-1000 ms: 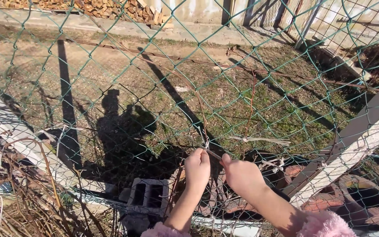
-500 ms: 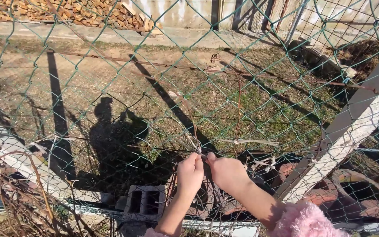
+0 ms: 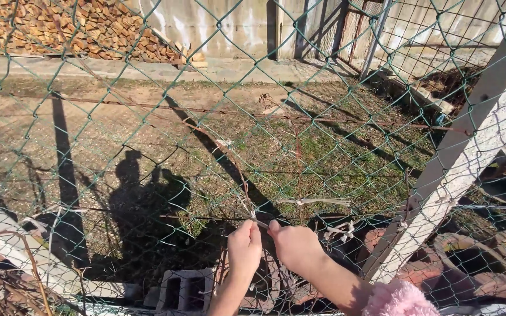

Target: Securing plant vines to a wire mesh fence using strips of material and a knife to cut them.

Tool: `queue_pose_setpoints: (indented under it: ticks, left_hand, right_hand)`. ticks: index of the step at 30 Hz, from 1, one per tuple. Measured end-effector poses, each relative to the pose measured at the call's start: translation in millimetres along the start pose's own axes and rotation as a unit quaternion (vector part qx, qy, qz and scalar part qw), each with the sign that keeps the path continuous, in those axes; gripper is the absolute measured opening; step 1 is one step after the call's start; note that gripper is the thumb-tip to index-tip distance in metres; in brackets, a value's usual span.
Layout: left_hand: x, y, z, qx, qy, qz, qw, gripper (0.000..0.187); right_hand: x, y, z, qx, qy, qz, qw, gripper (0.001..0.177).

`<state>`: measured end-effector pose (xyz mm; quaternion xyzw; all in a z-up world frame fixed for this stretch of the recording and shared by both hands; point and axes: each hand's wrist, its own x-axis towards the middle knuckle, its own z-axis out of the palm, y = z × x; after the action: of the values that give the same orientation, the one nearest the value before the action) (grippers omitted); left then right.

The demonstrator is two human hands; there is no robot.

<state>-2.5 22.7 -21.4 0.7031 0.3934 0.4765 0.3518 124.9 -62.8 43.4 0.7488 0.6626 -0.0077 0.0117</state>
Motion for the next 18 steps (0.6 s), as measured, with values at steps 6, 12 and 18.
queue_pose_setpoints:
  ticks: [6, 12, 18]
  left_hand:
    - [6.6, 0.2, -14.9, 0.011, -0.021, 0.031, 0.999, 0.029]
    - [-1.7, -4.2, -5.6, 0.090, -0.041, 0.083, 0.992, 0.020]
    - [-1.7, -0.8, -3.9, 0.092, -0.010, 0.047, 0.995, 0.029]
  right_hand:
    - [3.0, -8.9, -13.7, -0.007, -0.020, -0.024, 0.999, 0.024]
    - [14.5, -11.3, -6.5, -0.051, -0.016, -0.024, 0.998, 0.042]
    - [11.1, -10.4, -10.7, -0.053, -0.026, -0.016, 0.998, 0.041]
